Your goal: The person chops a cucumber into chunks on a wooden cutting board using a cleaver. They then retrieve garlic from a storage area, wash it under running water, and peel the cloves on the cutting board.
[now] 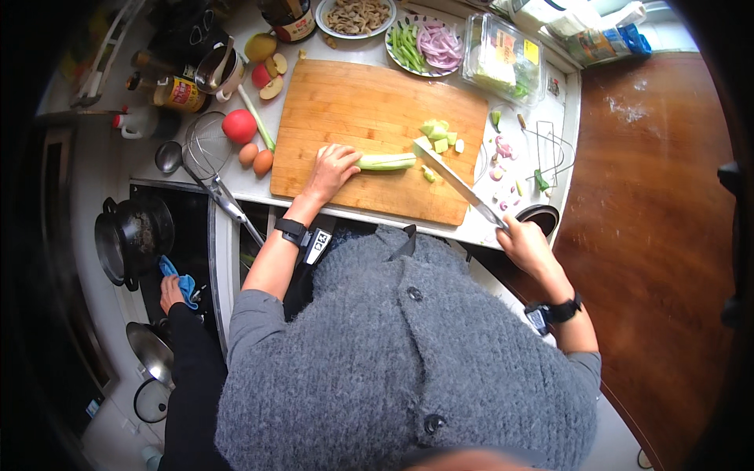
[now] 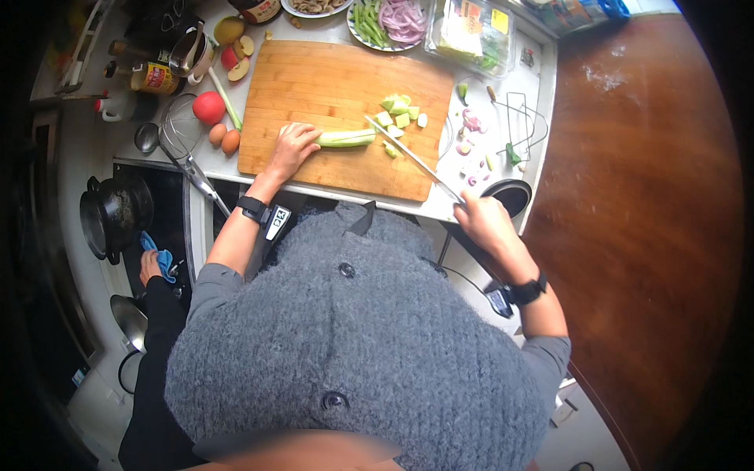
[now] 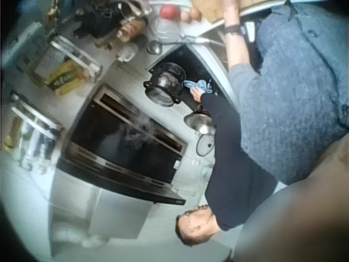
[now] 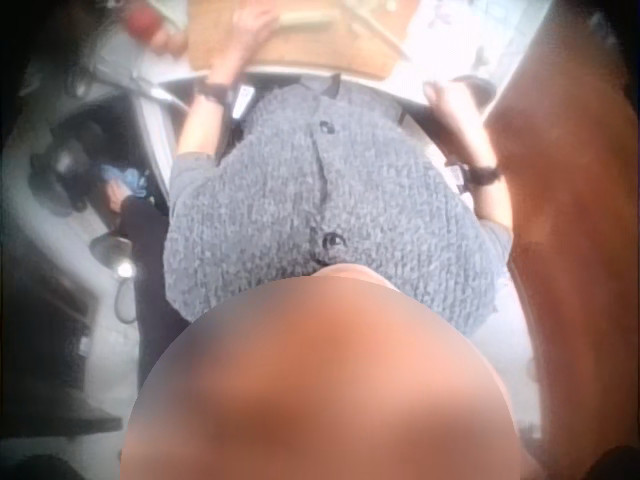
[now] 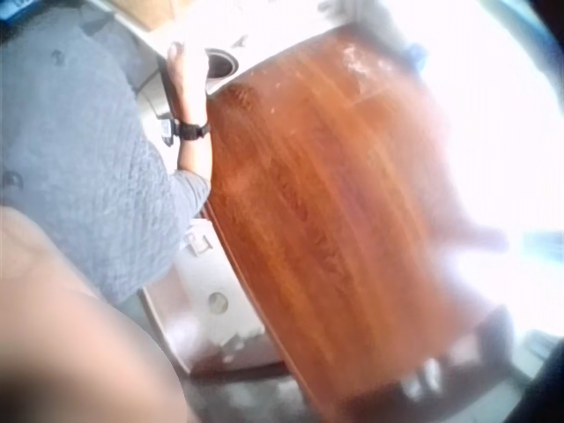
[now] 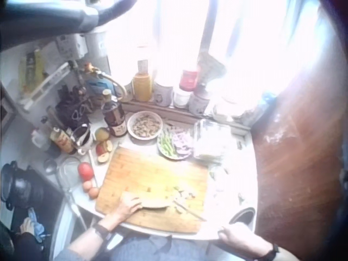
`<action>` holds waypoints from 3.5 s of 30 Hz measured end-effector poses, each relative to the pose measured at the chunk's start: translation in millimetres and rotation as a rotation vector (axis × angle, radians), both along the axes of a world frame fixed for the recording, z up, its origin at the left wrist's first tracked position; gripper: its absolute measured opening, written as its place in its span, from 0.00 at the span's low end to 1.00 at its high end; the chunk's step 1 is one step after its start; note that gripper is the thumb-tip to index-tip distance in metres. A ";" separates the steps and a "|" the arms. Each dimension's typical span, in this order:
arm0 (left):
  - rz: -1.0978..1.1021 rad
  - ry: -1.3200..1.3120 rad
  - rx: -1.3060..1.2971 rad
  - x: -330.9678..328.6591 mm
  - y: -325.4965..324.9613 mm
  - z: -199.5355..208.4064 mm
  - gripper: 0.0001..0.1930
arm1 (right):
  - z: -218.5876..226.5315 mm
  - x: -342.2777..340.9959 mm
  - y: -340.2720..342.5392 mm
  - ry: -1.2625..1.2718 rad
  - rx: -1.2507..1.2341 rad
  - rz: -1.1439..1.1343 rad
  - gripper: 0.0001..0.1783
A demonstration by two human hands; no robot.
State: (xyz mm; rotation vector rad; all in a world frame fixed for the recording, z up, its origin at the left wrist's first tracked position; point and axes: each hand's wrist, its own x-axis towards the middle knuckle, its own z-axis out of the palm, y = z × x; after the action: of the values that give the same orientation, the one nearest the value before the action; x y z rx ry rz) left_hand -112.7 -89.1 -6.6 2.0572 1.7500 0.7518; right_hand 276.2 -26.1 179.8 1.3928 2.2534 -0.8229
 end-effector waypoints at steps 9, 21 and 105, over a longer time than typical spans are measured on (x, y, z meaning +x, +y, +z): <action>-0.071 0.000 0.057 -4.0 2.2 1.7 0.16 | -35.0 -41.4 5.2 0.118 0.061 0.103 0.13; -0.036 0.031 0.093 -1.8 0.8 -2.9 0.16 | -115.3 -40.5 -10.7 0.179 0.092 0.034 0.13; 0.343 0.037 0.126 12.9 -35.5 19.8 0.15 | -81.6 -63.3 -23.1 0.368 -0.061 -0.254 0.13</action>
State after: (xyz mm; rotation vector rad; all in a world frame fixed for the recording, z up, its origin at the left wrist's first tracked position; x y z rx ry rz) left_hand -99.9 -124.6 13.2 1.8775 2.1589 0.9478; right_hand 212.9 -49.2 98.2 1.6313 2.3113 -1.3152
